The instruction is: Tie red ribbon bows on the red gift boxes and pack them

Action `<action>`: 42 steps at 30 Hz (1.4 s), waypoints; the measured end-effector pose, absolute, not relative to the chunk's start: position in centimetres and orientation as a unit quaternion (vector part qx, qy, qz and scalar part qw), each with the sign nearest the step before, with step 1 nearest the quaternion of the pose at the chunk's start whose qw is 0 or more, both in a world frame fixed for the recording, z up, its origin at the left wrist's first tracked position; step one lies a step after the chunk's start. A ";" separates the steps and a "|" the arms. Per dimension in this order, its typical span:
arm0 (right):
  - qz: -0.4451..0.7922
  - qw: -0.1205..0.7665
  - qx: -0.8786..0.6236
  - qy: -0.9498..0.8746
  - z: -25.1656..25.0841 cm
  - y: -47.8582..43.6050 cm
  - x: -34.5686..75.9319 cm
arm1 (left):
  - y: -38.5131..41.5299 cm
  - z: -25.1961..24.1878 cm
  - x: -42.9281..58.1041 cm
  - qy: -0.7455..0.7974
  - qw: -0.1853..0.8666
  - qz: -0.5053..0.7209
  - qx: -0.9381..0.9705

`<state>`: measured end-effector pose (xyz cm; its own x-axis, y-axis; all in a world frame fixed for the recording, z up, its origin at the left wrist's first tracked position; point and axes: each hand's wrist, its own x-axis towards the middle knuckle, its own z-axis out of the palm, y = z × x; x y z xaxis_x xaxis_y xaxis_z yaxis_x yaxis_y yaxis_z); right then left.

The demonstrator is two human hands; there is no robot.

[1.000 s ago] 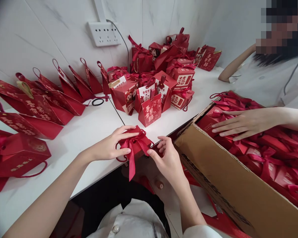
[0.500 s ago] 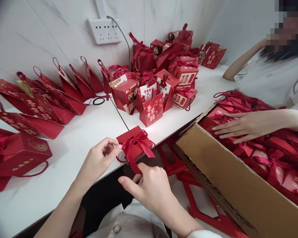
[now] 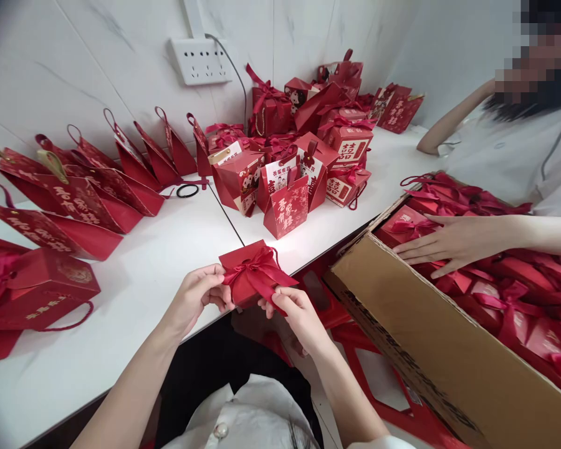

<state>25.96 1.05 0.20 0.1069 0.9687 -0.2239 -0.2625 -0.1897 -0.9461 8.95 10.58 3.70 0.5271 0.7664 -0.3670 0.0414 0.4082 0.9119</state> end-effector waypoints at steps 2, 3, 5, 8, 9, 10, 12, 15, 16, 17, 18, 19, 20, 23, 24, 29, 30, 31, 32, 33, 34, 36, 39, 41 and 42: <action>0.593 0.536 -0.500 -0.332 -0.3 1.0 26.1 | 10.7 3.7 9.0 0.422 0.720 0.247 0.493; 0.597 0.533 -0.497 -0.335 -0.5 1.0 26.2 | 10.7 3.8 9.1 0.428 0.713 0.247 0.497; 0.597 0.521 -0.496 -0.355 -0.8 1.0 26.4 | 10.7 3.9 9.3 0.441 0.702 0.248 0.501; 0.589 0.491 -0.498 -0.406 -1.0 1.1 26.6 | 10.6 3.9 9.6 0.450 0.694 0.258 0.499; 0.583 0.478 -0.500 -0.427 -0.9 1.1 26.7 | 10.5 3.8 9.7 0.452 0.693 0.262 0.497; 0.572 0.464 -0.506 -0.450 -0.8 1.1 26.8 | 10.5 3.7 9.8 0.454 0.693 0.268 0.493; 0.537 0.425 -0.526 -0.504 -0.3 0.9 27.2 | 10.4 3.4 9.8 0.455 0.694 0.279 0.483; 0.445 0.309 -0.612 -0.576 1.1 -0.3 28.1 | 10.3 3.2 9.8 0.453 0.698 0.287 0.475; 0.394 0.265 -0.663 -0.579 1.6 -0.9 28.3 | 10.2 3.1 9.7 0.453 0.699 0.286 0.473; 0.332 0.231 -0.717 -0.568 2.2 -1.5 28.5 | 10.2 3.1 9.6 0.454 0.702 0.285 0.469; 0.263 0.217 -0.765 -0.546 2.7 -2.0 28.5 | 10.2 2.9 9.5 0.453 0.705 0.284 0.466; 0.195 0.223 -0.800 -0.522 3.2 -2.4 28.4 | 10.2 2.8 9.4 0.450 0.709 0.283 0.463; 0.132 0.247 -0.816 -0.506 3.6 -2.6 28.1 | 10.2 2.5 9.2 0.445 0.714 0.285 0.459; 0.007 0.334 -0.772 -0.541 3.8 -1.7 25.8 | 10.3 1.3 8.5 0.436 0.722 0.330 0.423; -0.010 0.343 -0.746 -0.570 3.6 -1.0 24.8 | 10.4 0.8 8.3 0.439 0.718 0.357 0.405; -0.021 0.311 -0.759 -0.572 1.3 2.2 20.8 | 10.4 -1.4 7.2 0.464 0.663 0.455 0.372; -0.018 0.303 -0.767 -0.565 0.9 2.5 20.5 | 10.4 -1.8 7.1 0.467 0.660 0.450 0.381; -0.015 0.300 -0.772 -0.561 0.6 2.8 20.4 | 10.3 -2.0 7.0 0.470 0.657 0.437 0.395; -0.012 0.301 -0.773 -0.558 0.5 2.8 20.5 | 10.3 -2.2 7.0 0.472 0.654 0.420 0.415; -0.009 0.306 -0.771 -0.558 0.5 2.8 20.8 | 10.2 -2.4 7.0 0.476 0.648 0.402 0.439; -0.005 0.313 -0.770 -0.556 0.7 2.6 21.3 | 10.2 -2.6 7.0 0.479 0.639 0.385 0.462; -0.003 0.329 -0.773 -0.542 1.3 2.0 22.6 | 10.3 -2.7 7.0 0.485 0.623 0.365 0.494; -0.035 0.359 -0.790 -0.496 2.8 0.3 25.3 | 10.4 -2.6 7.0 0.489 0.598 0.351 0.529; -0.078 0.380 -0.802 -0.453 4.0 -1.3 27.5 | 10.3 -2.4 6.9 0.488 0.579 0.339 0.558; -0.104 0.387 -0.810 -0.427 4.6 -2.1 28.7 | 10.2 -2.3 6.9 0.488 0.571 0.331 0.571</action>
<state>28.69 -2.07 4.56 0.6135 0.6111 0.5001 0.7730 -0.3350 -0.5388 6.92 10.24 -2.28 0.3045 0.9357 -0.1784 0.1796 0.1275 0.9754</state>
